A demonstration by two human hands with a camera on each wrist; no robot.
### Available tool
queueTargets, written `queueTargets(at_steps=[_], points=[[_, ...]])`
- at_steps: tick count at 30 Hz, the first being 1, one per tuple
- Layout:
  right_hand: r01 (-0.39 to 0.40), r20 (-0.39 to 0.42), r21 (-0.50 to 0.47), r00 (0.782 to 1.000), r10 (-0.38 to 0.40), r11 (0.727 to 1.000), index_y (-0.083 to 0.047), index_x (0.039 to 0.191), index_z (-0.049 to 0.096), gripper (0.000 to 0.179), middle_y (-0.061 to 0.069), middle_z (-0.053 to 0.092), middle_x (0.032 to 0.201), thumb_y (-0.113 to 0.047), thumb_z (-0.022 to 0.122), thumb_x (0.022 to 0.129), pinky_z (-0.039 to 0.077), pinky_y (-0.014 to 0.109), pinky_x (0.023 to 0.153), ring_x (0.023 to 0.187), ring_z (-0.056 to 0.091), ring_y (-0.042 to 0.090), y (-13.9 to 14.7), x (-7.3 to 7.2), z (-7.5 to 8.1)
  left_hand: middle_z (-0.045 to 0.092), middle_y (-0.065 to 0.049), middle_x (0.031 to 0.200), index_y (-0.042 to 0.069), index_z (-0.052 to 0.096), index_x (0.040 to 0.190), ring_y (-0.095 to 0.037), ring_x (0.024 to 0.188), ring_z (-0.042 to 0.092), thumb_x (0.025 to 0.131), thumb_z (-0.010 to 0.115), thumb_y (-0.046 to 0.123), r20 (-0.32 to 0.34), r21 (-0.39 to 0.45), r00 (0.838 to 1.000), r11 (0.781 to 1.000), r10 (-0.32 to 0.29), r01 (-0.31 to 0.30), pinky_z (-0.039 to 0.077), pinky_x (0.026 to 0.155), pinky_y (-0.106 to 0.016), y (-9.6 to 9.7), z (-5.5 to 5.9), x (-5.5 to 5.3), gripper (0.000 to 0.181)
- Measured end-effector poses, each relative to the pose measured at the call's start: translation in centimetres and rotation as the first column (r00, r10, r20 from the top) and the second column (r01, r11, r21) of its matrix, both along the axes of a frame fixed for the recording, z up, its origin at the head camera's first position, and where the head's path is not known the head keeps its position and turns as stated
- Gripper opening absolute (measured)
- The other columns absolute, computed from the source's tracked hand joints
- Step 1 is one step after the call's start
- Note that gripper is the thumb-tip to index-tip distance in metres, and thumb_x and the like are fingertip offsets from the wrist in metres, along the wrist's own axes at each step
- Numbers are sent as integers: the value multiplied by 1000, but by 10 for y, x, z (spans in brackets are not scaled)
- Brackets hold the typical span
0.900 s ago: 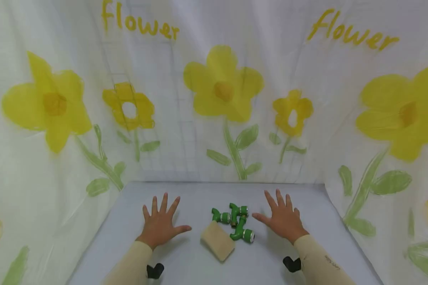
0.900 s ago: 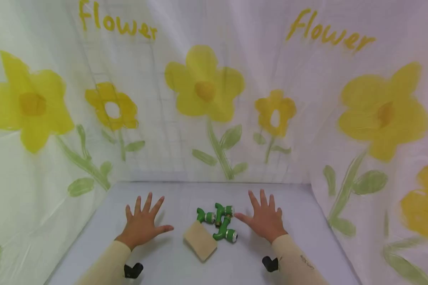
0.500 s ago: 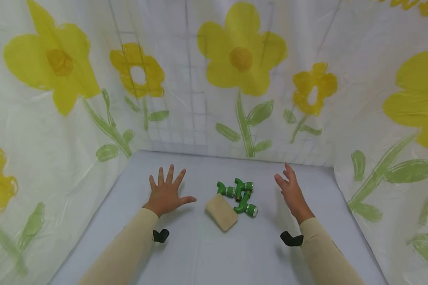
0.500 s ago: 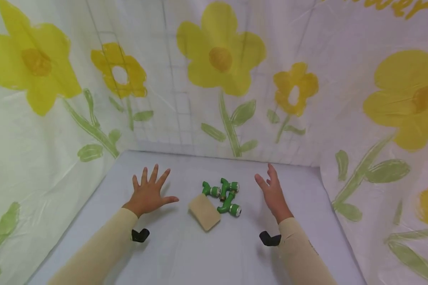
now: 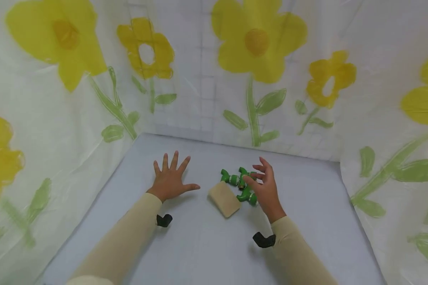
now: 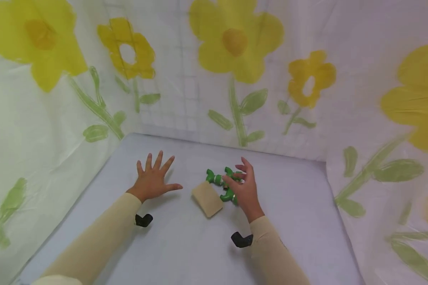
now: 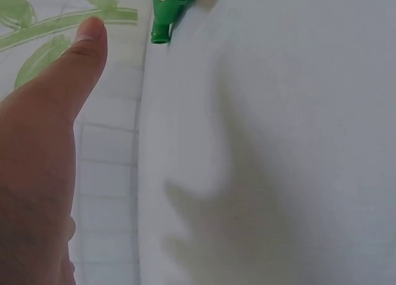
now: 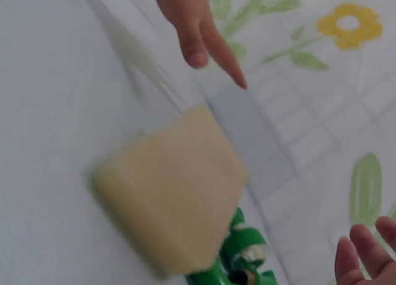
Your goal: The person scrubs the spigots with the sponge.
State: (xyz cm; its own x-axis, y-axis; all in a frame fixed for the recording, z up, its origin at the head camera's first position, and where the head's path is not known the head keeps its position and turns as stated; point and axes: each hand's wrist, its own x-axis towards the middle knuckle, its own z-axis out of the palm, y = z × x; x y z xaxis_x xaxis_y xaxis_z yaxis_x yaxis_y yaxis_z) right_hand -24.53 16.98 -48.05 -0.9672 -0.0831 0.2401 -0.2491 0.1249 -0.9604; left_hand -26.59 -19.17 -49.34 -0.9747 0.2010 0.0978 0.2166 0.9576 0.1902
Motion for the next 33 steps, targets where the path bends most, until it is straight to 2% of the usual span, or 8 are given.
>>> queueTargets(at_steps=[4, 8, 10, 14, 16, 26, 30, 33], points=[[-29, 13, 39, 1000, 28, 999, -25, 171, 28, 93, 16, 46, 156, -35, 86, 99, 47, 57, 105, 135, 51, 40, -28, 6, -7, -3, -22, 179, 28, 15, 177, -58, 159, -8, 80, 55, 100, 20, -6, 1000, 1000, 11, -11, -8, 116, -84, -4, -2, 0, 127], [-33, 24, 247, 999, 28, 968, -17, 172, 28, 105, 19, 45, 158, -42, 92, 91, 47, 61, 109, 138, 49, 43, -52, 12, -23, -3, -22, 179, 27, 15, 177, -57, 159, -9, 80, 54, 101, 29, -2, 999, 1000, 25, -24, -8, 116, -84, -7, -4, 2, 128], [-9, -34, 418, 999, 26, 908, -8, 169, 32, 110, 22, 50, 154, -43, 95, 87, 48, 62, 108, 135, 52, 43, -64, 15, -36, -3, -22, 179, 27, 15, 177, -57, 159, -8, 80, 55, 100, 30, 3, 999, 1000, 28, -28, -8, 116, -84, -8, -5, 4, 128], [109, -228, 673, 972, 65, 731, 4, 160, 42, 103, 25, 61, 138, -36, 97, 84, 52, 58, 103, 124, 60, 41, -81, 18, -62, -3, -21, 179, 27, 14, 177, -57, 159, -8, 81, 55, 99, 40, 6, 999, 1000, 25, -26, -8, 116, -84, -8, -3, 6, 127], [145, -279, 707, 956, 85, 692, 5, 159, 43, 97, 24, 63, 135, -32, 95, 86, 52, 56, 102, 121, 61, 41, -83, 19, -67, -4, -21, 180, 28, 14, 177, -56, 160, -8, 81, 54, 100, 37, 4, 999, 1000, 21, -22, -7, 115, -84, -8, -2, 7, 127], [102, -169, 547, 986, -10, 831, -3, 168, 34, 93, 21, 51, 154, -30, 85, 96, 49, 58, 105, 132, 52, 37, -35, 11, -9, -5, -21, 179, 29, 15, 177, -56, 160, -7, 80, 53, 101, 29, 6, 1000, 1000, 7, -7, -6, 114, -86, -4, 2, 6, 127], [146, -201, 436, 978, -62, 888, -4, 168, 34, 93, 24, 50, 150, -28, 87, 96, 53, 63, 96, 130, 52, 39, -6, 9, 26, -4, -21, 179, 29, 15, 177, -56, 160, -6, 80, 55, 100, 13, 18, 1000, 1000, -16, 16, -7, 114, -86, -2, 3, 5, 126], [205, -260, 384, 960, -107, 900, -4, 167, 37, 89, 25, 49, 148, -27, 86, 97, 55, 65, 90, 128, 51, 40, 15, 10, 51, -3, -21, 180, 29, 16, 177, -56, 160, -4, 81, 56, 99, 6, 19, 999, 999, -34, 34, -6, 114, -86, 2, 3, 5, 125]])
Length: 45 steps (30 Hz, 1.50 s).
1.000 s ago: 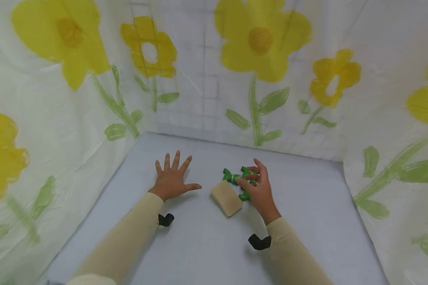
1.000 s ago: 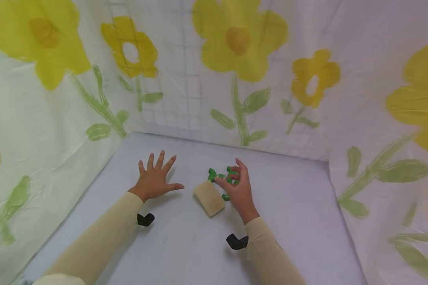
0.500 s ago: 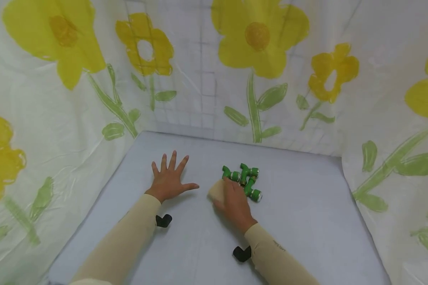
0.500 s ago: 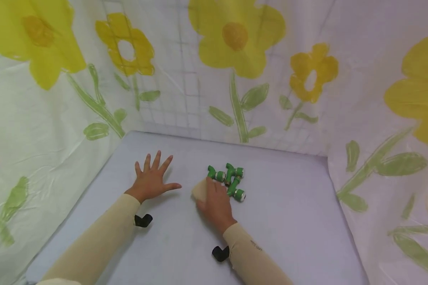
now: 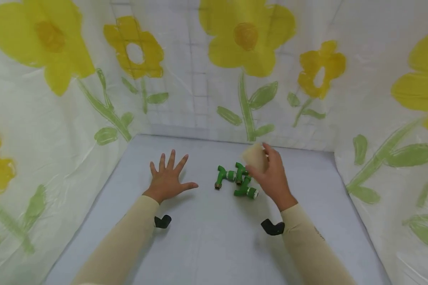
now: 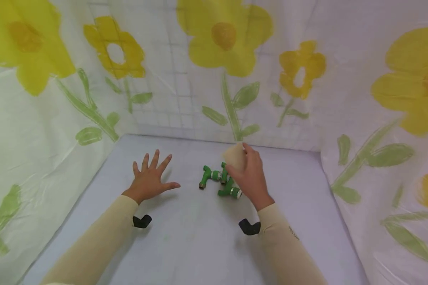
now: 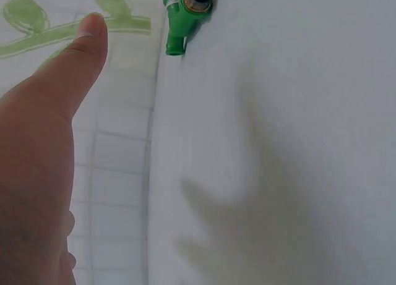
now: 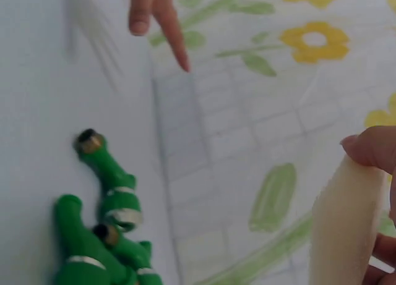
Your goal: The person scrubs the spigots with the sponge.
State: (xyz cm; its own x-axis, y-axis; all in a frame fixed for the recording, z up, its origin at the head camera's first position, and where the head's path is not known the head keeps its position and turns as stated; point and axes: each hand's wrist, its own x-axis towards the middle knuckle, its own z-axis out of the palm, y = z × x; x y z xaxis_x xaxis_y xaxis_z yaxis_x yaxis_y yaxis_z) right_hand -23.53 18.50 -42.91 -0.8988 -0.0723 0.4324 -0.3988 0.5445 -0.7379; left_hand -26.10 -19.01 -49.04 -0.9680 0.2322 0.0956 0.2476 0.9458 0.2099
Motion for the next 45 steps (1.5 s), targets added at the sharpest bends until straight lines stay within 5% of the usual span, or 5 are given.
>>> queueTargets(at_steps=[9, 18, 27, 38, 45], points=[[155, -147, -50, 976, -161, 987, -4, 162, 47, 80, 25, 51, 145, -17, 87, 95, 52, 67, 87, 119, 51, 38, 62, 14, 37, 1, -8, 182, 40, 13, 176, -49, 161, 10, 85, 62, 93, -51, 154, 985, 973, -164, 170, 13, 118, -82, 51, 1, -14, 116], [215, -118, -110, 967, -227, 970, -6, 164, 45, 81, 21, 51, 148, -19, 85, 96, 49, 63, 91, 119, 51, 36, 81, 27, 35, 14, 5, 180, 35, 23, 175, -40, 156, 33, 87, 84, 69, -124, 381, 879, 796, -460, 471, 40, 115, -69, 125, -6, -16, 113], [234, -126, -135, 960, -251, 963, -3, 161, 47, 79, 23, 52, 145, -17, 86, 94, 48, 58, 91, 118, 52, 36, 82, 30, 34, 33, -4, 173, 28, 32, 173, -39, 152, 37, 87, 96, 41, -132, 390, 818, 729, -559, 562, 52, 106, -59, 154, -20, -11, 108], [257, -93, -143, 958, -272, 956, -7, 162, 47, 80, 21, 53, 145, -19, 86, 94, 47, 50, 91, 117, 52, 31, 83, 31, 31, 57, 0, 157, 34, 10, 176, -24, 153, 38, 93, 91, 30, -12, 586, 857, 691, -515, 423, 37, 122, -50, 168, -51, -1, 116], [247, -72, -150, 963, -260, 957, -8, 163, 46, 80, 19, 53, 145, -19, 85, 94, 46, 50, 90, 116, 51, 29, 81, 28, 25, 64, 2, 147, 20, 40, 170, -22, 144, 51, 99, 84, 18, 3, 387, 826, 762, -563, 519, 43, 118, -40, 178, -52, -8, 84]])
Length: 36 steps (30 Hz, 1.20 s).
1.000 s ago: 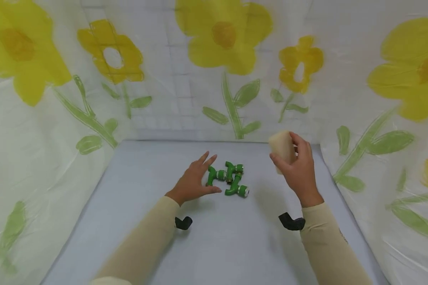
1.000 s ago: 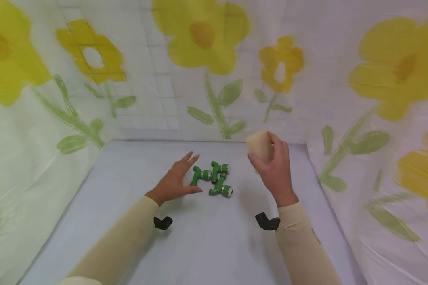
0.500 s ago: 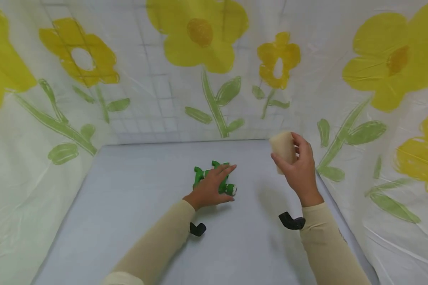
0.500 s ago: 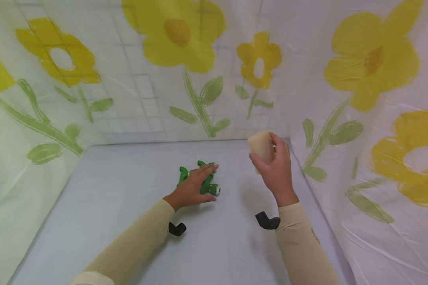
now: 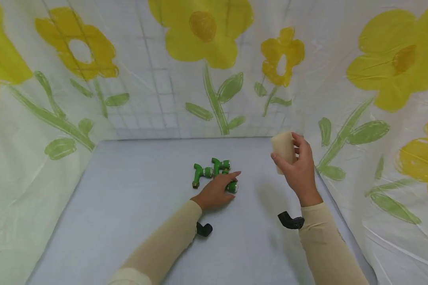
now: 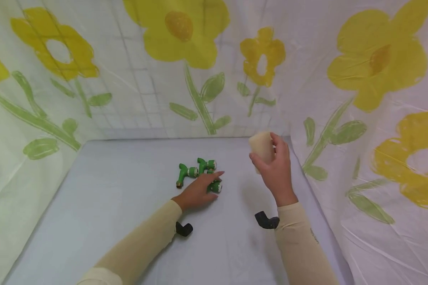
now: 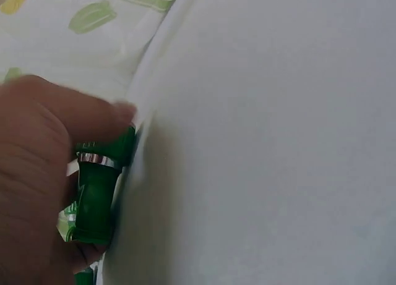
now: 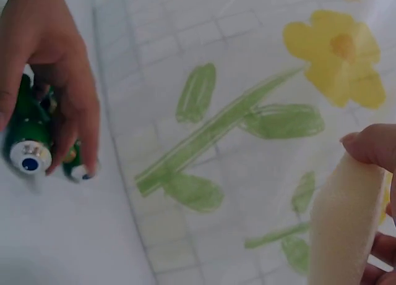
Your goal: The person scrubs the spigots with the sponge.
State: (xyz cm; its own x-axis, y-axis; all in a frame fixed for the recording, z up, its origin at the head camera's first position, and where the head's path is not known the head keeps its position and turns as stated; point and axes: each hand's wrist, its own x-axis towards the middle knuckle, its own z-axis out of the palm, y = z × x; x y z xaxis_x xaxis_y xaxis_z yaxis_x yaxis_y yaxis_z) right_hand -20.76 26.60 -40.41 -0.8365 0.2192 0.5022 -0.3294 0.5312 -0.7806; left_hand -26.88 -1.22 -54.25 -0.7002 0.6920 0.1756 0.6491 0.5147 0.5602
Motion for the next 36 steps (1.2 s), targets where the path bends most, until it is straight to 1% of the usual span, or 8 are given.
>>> queueTargets(at_steps=[4, 8, 13, 16, 21, 26, 29, 36], points=[[-4, -2, 1, 1000, 4, 1000, -7, 162, 46, 80, 20, 53, 144, -18, 86, 94, 46, 51, 90, 116, 51, 31, -1, 0, -2, 65, -3, 143, 13, 62, 153, -23, 138, 56, 102, 79, 9, -112, -134, 993, 991, -35, 20, 45, 115, -35, 4, 7, 0, 54], [-13, -2, 13, 1000, 13, 1000, -7, 162, 46, 80, 21, 53, 143, -18, 86, 93, 46, 52, 89, 116, 52, 34, -4, -1, -2, 64, -2, 145, 14, 64, 150, -22, 139, 55, 106, 74, 11, -64, -158, 998, 987, 4, -14, 45, 115, -34, 1, 14, 0, 45], [-22, -13, 18, 1000, 22, 1000, -5, 161, 47, 80, 23, 53, 142, -17, 87, 92, 46, 53, 89, 115, 52, 35, -8, -3, -1, 60, -6, 153, 11, 59, 154, -24, 144, 53, 108, 73, 14, 39, -7, 994, 994, 105, -105, 44, 117, -42, -15, 34, -7, 49], [-36, 1, 10, 999, 36, 999, -6, 162, 46, 81, 21, 53, 142, -18, 86, 93, 48, 53, 88, 116, 52, 34, -13, -4, 0, 62, -11, 149, 8, 58, 155, -26, 137, 58, 107, 74, 13, 122, 142, 981, 976, 151, -168, 49, 112, -44, -27, 52, -11, 52], [-74, 24, 31, 997, 73, 997, -7, 164, 45, 81, 21, 52, 145, -20, 85, 95, 49, 55, 89, 119, 50, 35, -23, -4, 3, 61, -9, 144, 8, 62, 149, -24, 128, 63, 104, 78, 10, 337, 403, 929, 868, 153, -289, 57, 99, -38, -51, 81, -10, 47], [-118, 22, 68, 993, 116, 991, -5, 163, 48, 79, 21, 52, 145, -21, 86, 95, 49, 55, 90, 118, 49, 35, -37, -8, 4, 62, -9, 145, 3, 63, 141, -24, 136, 61, 101, 80, 3, 467, 608, 884, 718, 19, -337, 57, 99, -33, -77, 105, -3, 44], [-146, 6, 81, 989, 146, 986, -5, 163, 49, 78, 21, 53, 143, -19, 86, 96, 51, 57, 90, 118, 49, 34, -47, -10, 3, 63, -12, 143, 1, 64, 140, -29, 135, 61, 99, 81, 0, 467, 675, 884, 655, -24, -339, 58, 98, -33, -88, 116, 3, 44], [-298, -50, 158, 950, 309, 941, 0, 164, 44, 84, 21, 53, 144, -15, 88, 95, 54, 60, 90, 122, 52, 34, -87, -8, 7, 64, -15, 136, 3, 68, 135, -30, 123, 68, 97, 80, -7, 426, 761, 902, 564, -64, -320, 61, 95, -35, -95, 135, 18, 41]])
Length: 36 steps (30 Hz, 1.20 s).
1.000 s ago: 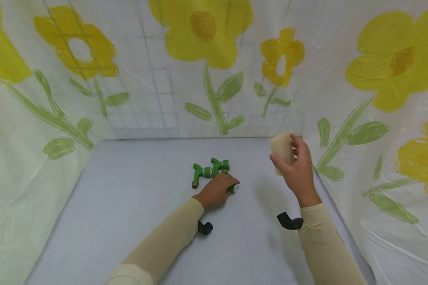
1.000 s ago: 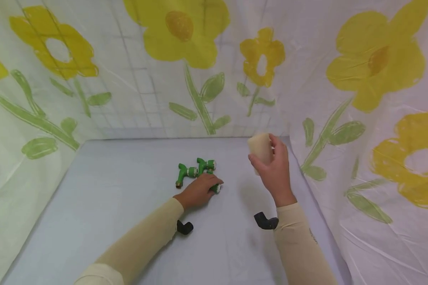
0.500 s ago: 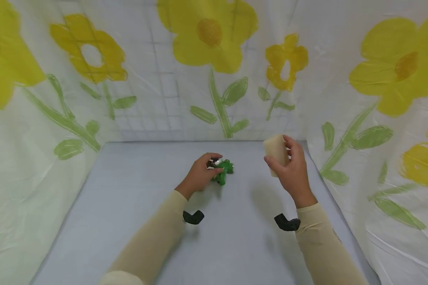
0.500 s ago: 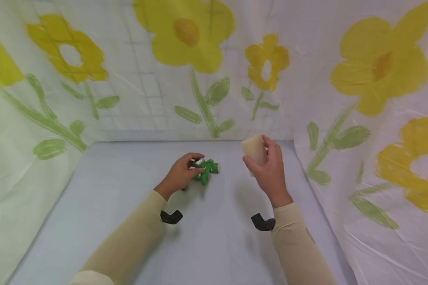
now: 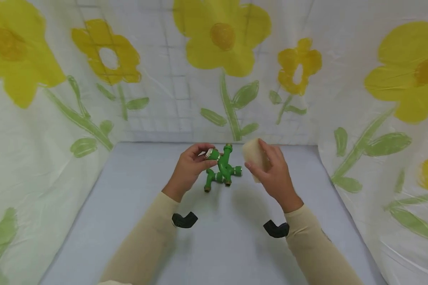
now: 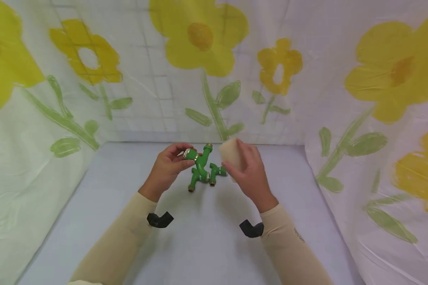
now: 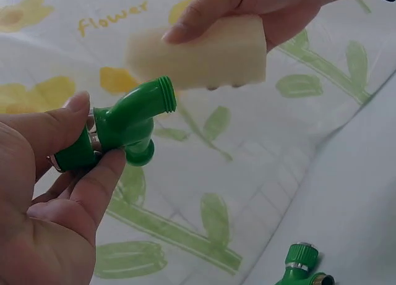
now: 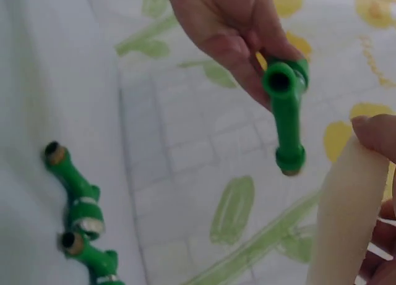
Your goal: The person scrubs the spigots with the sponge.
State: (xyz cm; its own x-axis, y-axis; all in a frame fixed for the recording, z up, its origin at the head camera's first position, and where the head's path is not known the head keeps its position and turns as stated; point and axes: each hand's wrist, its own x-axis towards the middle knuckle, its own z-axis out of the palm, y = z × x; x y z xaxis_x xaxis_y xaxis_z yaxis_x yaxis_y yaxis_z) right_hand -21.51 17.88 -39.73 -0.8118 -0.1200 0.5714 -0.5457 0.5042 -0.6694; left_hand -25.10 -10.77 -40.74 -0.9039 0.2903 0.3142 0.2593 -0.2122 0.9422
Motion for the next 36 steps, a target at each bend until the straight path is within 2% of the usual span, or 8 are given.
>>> queueTargets(at_steps=[6, 9, 13, 20, 25, 30, 33, 36], points=[[-203, -51, 52, 977, 205, 978, -1, 161, 50, 85, 17, 52, 144, -15, 93, 89, 54, 55, 90, 126, 52, 33, -36, 16, 8, 66, -15, 127, 5, 70, 130, -25, 109, 68, 95, 77, -13, -74, 131, 994, 987, -81, 91, 60, 86, -30, 6, 6, 8, 40], [-237, -108, 73, 964, 244, 969, -3, 158, 55, 83, 15, 53, 140, -16, 96, 86, 54, 53, 88, 126, 52, 31, -44, 20, 12, 67, -13, 126, 9, 72, 129, -22, 105, 65, 95, 81, -7, -104, 180, 988, 974, -117, 135, 59, 83, -29, 5, 8, 11, 39], [-173, -163, 103, 968, 189, 979, -2, 156, 57, 82, 18, 55, 134, -19, 97, 86, 55, 52, 87, 121, 54, 33, -46, 18, 17, 67, -11, 129, 13, 75, 129, -23, 106, 65, 95, 83, -4, -100, 213, 987, 966, -129, 147, 59, 84, -29, 3, 11, 15, 39], [-97, -63, 55, 993, 101, 994, -3, 148, 63, 73, 16, 57, 133, -24, 97, 87, 55, 56, 87, 116, 56, 32, -39, 8, 17, 68, -9, 128, 17, 78, 125, -23, 105, 64, 93, 71, -23, -64, 183, 994, 979, -83, 94, 58, 83, -27, 1, 13, 20, 51], [-66, -84, 44, 994, 70, 997, -3, 148, 63, 73, 16, 58, 135, -25, 97, 87, 54, 54, 85, 118, 55, 31, -43, 6, 8, 66, -12, 131, 10, 76, 129, -23, 108, 66, 93, 72, -22, -58, 186, 995, 978, -79, 88, 59, 87, -28, 1, 8, 19, 48], [-143, -108, 102, 982, 154, 984, -2, 143, 66, 70, 13, 59, 129, -22, 98, 85, 55, 51, 83, 118, 55, 31, -51, 16, 5, 65, -12, 131, -9, 65, 138, -22, 111, 67, 97, 69, -19, -60, 179, 996, 981, -62, 72, 60, 88, -29, 0, 4, 17, 42], [-203, -115, 147, 969, 220, 968, -4, 142, 66, 70, 13, 59, 127, -25, 99, 84, 56, 50, 83, 118, 55, 31, -51, 17, 7, 65, -12, 130, -9, 64, 137, -22, 111, 67, 98, 66, -20, -49, 182, 998, 982, -50, 58, 60, 87, -29, 0, 4, 17, 41], [-131, -133, 130, 980, 148, 983, -2, 144, 65, 70, 16, 59, 128, -25, 97, 86, 55, 53, 84, 117, 55, 34, -45, 9, 10, 65, -12, 131, -3, 68, 135, -22, 110, 67, 95, 68, -22, -31, 182, 998, 981, -62, 67, 60, 88, -29, 2, 6, 20, 44]])
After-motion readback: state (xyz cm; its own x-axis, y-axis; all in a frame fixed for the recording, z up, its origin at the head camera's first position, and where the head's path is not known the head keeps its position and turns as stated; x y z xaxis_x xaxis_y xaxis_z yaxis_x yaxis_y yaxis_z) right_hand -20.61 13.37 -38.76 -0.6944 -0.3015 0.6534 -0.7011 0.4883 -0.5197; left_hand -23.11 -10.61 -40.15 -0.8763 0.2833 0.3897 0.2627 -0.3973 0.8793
